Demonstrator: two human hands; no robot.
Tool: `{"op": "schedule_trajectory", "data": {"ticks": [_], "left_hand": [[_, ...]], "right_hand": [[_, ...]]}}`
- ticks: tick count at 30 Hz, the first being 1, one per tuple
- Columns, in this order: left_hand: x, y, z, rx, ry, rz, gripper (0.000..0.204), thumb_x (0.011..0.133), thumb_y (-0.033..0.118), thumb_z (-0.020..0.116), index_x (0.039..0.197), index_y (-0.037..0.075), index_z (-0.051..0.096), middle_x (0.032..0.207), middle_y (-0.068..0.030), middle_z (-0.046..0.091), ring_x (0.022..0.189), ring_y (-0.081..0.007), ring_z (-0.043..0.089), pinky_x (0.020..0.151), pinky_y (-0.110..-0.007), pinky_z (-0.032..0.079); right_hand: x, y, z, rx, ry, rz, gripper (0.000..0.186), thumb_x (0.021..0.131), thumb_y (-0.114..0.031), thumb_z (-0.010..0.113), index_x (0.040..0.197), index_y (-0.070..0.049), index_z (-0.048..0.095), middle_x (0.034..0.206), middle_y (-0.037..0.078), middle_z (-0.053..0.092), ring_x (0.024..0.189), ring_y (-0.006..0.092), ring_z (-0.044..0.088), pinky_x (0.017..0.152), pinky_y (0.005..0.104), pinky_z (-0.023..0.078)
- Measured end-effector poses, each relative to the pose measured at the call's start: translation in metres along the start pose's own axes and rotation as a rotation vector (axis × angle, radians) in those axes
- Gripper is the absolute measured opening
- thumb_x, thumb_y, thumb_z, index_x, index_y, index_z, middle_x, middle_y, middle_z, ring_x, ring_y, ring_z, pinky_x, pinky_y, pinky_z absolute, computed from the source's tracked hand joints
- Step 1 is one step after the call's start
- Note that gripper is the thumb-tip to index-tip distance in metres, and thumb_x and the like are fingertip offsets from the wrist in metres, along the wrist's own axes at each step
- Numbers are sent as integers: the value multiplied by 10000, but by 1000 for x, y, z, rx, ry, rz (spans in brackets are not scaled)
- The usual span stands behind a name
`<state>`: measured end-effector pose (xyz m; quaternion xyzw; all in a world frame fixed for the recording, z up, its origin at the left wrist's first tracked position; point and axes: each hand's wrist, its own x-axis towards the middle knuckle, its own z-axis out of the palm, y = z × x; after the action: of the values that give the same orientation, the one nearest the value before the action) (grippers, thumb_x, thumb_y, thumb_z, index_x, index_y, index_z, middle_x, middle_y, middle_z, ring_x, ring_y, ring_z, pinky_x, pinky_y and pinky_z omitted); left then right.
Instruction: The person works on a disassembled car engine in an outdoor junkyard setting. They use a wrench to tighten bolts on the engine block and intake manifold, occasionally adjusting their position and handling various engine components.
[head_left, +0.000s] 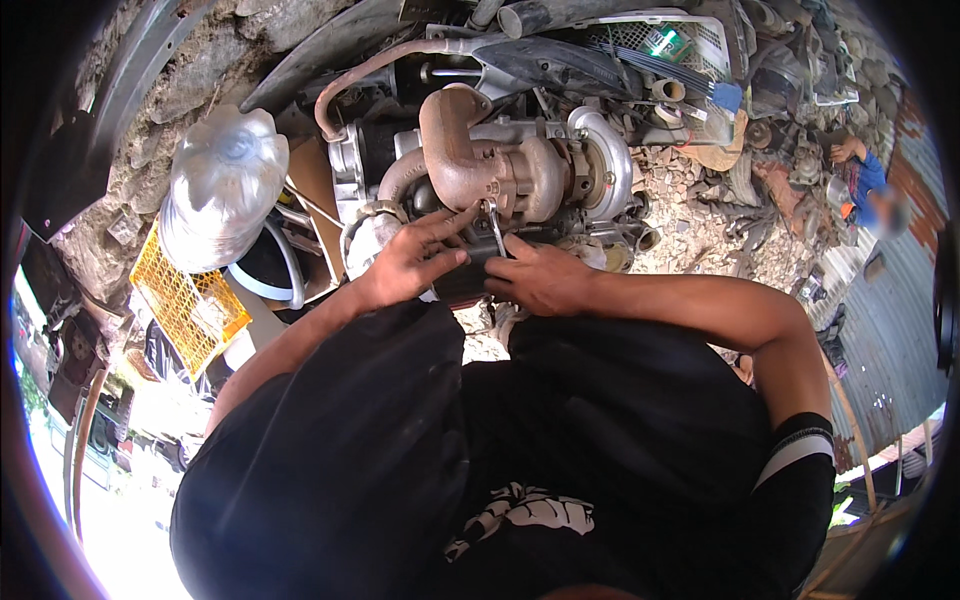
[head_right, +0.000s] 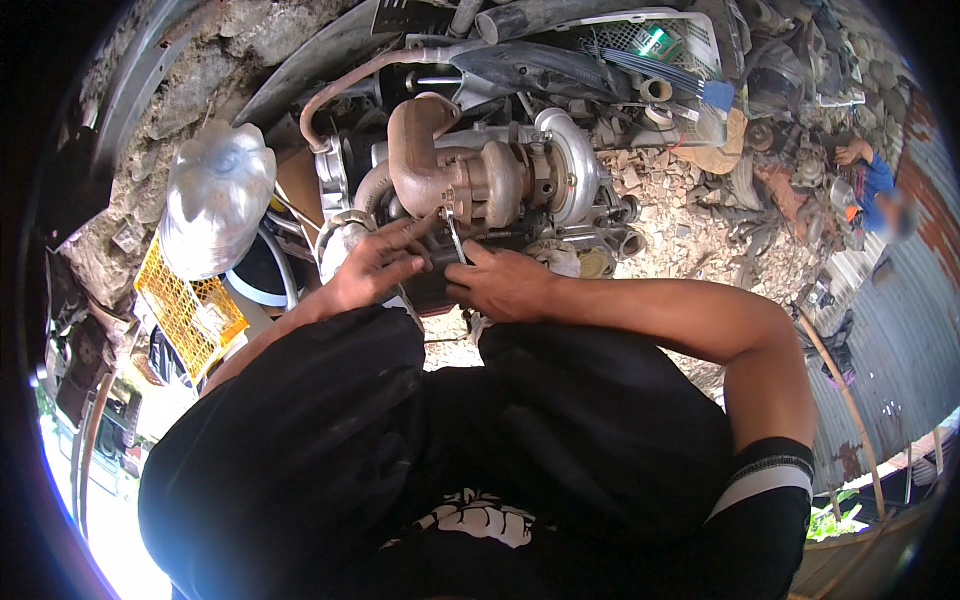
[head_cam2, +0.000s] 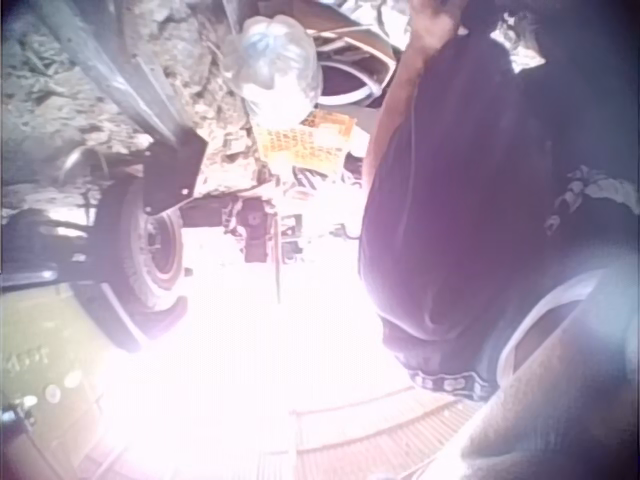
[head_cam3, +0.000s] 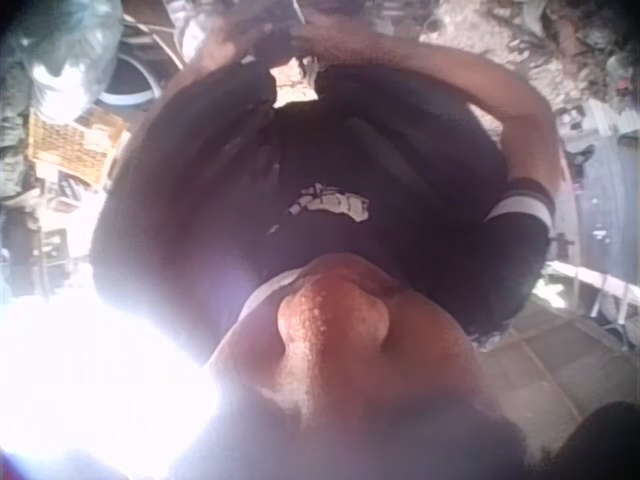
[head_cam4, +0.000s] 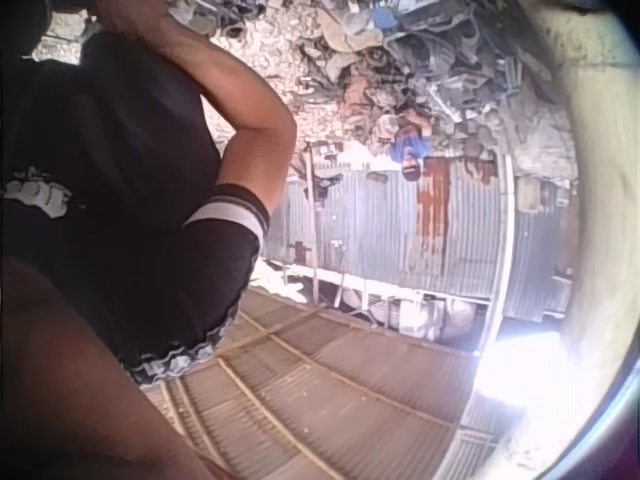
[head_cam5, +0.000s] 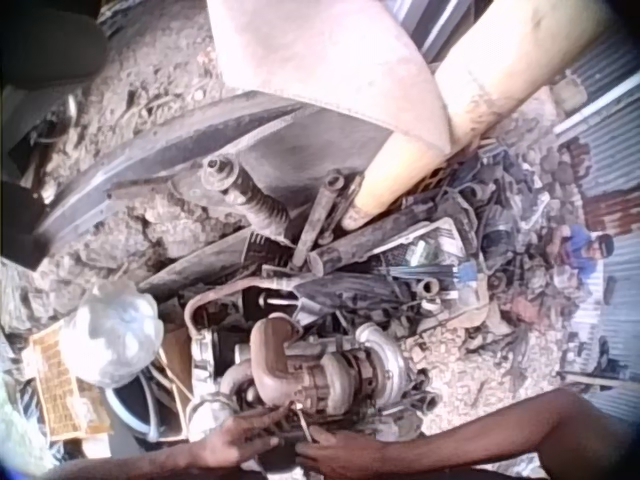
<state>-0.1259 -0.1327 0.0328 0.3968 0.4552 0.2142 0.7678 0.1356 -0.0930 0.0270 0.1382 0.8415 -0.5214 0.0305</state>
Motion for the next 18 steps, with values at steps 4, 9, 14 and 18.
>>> {"op": "schedule_trajectory", "data": {"ticks": [4, 9, 14, 18], "left_hand": [[0, 2, -1, -67, 39, -45, 532, 998, 53, 582, 1509, 0, 444, 1113, -111, 594, 961, -162, 639, 877, -298, 527], [7, 10, 1, -133, 105, -94, 431, 1024, 58, 540, 1449, -6, 501, 1063, -72, 655, 959, -133, 630, 870, -288, 500], [9, -1, 4, -49, 155, -54, 403, 1011, 104, 581, 1403, 20, 538, 1000, -81, 685, 886, -135, 681, 805, -307, 535], [8, -2, 4, -60, 160, -56, 394, 1015, 112, 574, 1398, 23, 540, 1005, -84, 688, 888, -135, 682, 805, -309, 535]], "right_hand": [[7, -16, -14, 99, -58, 208, 192, 987, -251, 589, 1071, -80, 572, 972, 178, 550, 880, 349, 613, 689, 457, 569], [9, -19, -26, 92, 15, -7, 243, 991, -297, 582, 1067, -66, 576, 975, 222, 549, 806, 394, 638, 696, 472, 567], [4, -4, -22, 116, -45, 17, 265, 942, -316, 627, 1001, -59, 596, 961, 223, 560, 764, 414, 645, 707, 488, 561], [5, -5, -32, 98, -148, 120, 184, 947, -248, 633, 966, -75, 577, 987, 223, 542, 783, 405, 632, 706, 504, 550]]}}
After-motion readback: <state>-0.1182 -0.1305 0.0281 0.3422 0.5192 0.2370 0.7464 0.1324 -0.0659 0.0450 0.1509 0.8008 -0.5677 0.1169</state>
